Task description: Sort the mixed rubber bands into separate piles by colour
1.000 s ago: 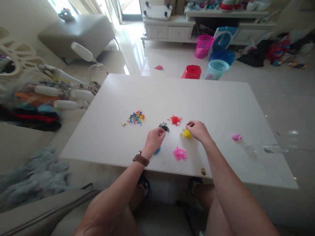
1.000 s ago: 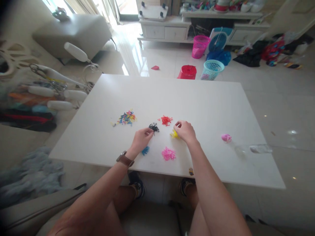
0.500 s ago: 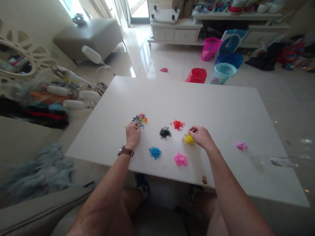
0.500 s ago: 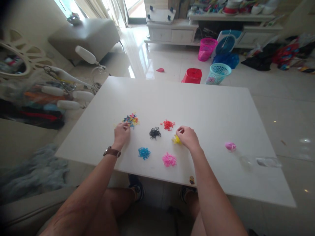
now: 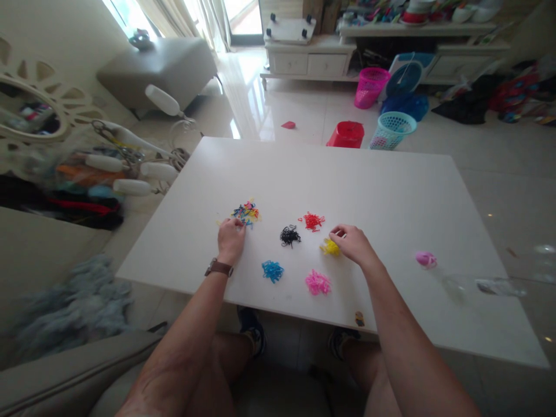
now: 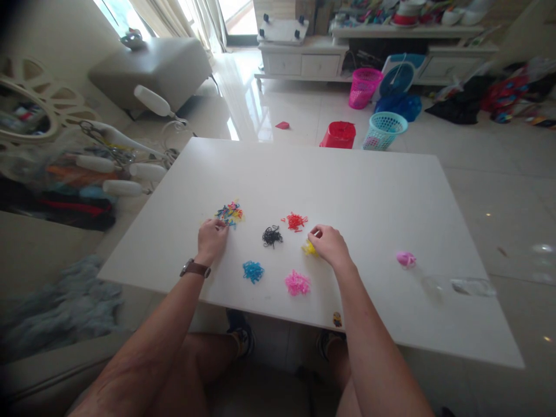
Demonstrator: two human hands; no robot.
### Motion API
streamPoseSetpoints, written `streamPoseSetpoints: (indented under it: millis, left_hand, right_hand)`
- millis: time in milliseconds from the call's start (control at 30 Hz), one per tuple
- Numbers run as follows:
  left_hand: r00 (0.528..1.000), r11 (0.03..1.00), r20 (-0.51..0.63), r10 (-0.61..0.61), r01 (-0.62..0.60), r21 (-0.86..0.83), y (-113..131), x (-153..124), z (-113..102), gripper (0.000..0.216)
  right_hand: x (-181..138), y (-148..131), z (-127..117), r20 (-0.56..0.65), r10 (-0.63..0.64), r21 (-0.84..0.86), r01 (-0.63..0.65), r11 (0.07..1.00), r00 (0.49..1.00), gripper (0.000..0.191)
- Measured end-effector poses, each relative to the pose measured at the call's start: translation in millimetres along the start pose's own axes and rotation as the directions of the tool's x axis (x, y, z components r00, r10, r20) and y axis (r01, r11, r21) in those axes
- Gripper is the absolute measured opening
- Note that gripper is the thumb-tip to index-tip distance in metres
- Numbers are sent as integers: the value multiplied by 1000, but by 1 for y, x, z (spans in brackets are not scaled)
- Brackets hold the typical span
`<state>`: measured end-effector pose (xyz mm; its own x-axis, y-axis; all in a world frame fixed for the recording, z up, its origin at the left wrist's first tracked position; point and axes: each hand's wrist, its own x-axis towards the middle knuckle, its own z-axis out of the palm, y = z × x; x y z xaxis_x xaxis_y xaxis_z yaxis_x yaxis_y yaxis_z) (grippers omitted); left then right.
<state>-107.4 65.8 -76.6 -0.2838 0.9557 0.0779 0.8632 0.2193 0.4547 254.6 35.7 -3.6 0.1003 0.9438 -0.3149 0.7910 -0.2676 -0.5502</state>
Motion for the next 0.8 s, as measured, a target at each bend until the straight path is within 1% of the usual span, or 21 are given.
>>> streamPoseSetpoints:
  millis: [233,433,600,800]
  left_hand:
    - [1000,1000,24,6,-5,-20,4,-1,-3,23]
    - [1000,999,20,12,-12,40,6,-4,-5,20]
    - [1000,999,2,23,-24,30,6,-2,-2,19]
    - [999,999,23,35,-36,11,4,-2,-3,21]
  right_hand:
    - [2,-1,2,31,3,-14,-3,1000,1000,18]
    - [1,-2,6,61,-14,-40,16,999,998,18]
    - [2,-1,7,72,-23,-48,27,998,997,18]
    - [3,-1,8,98,-27,-58,33,998,995,18]
